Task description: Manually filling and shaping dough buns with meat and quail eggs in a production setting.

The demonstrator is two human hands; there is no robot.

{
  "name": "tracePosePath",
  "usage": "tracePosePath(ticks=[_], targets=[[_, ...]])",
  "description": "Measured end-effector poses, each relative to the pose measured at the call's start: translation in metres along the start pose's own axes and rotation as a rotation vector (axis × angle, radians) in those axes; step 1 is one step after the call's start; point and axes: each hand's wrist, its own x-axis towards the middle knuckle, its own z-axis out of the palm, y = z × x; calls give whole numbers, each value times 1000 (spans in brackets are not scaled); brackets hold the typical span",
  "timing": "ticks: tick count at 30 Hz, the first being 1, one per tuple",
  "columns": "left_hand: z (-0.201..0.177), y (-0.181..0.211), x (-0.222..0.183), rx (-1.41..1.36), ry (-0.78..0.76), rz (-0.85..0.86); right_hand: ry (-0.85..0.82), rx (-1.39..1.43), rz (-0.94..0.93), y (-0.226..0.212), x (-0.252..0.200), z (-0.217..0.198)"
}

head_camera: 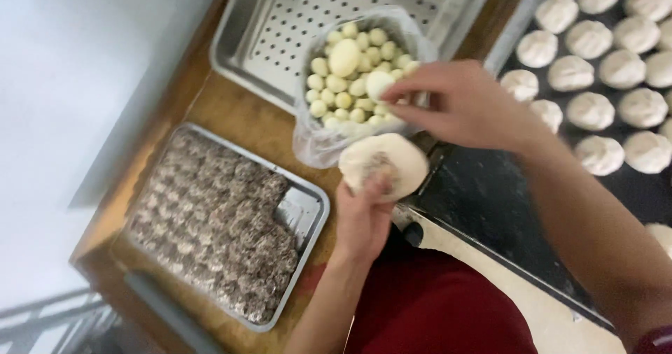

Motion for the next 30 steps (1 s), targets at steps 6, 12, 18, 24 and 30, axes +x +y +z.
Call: tracePosePath(ticks=[6, 12, 18, 24, 30], targets=[[-8, 59, -30, 145, 263, 128, -190, -222, -101, -20, 100, 72], [-21, 70, -32, 104, 313, 199, -182, -311, -126, -20, 112, 84], [-6, 65, -17, 25, 245, 168, -91, 52, -99, -22, 85, 53], [19, 45, -15, 83, 54, 140, 79, 66, -242, -54, -2, 39], [34, 14, -11, 489, 74, 250, 200, 60, -31, -55, -42, 22]])
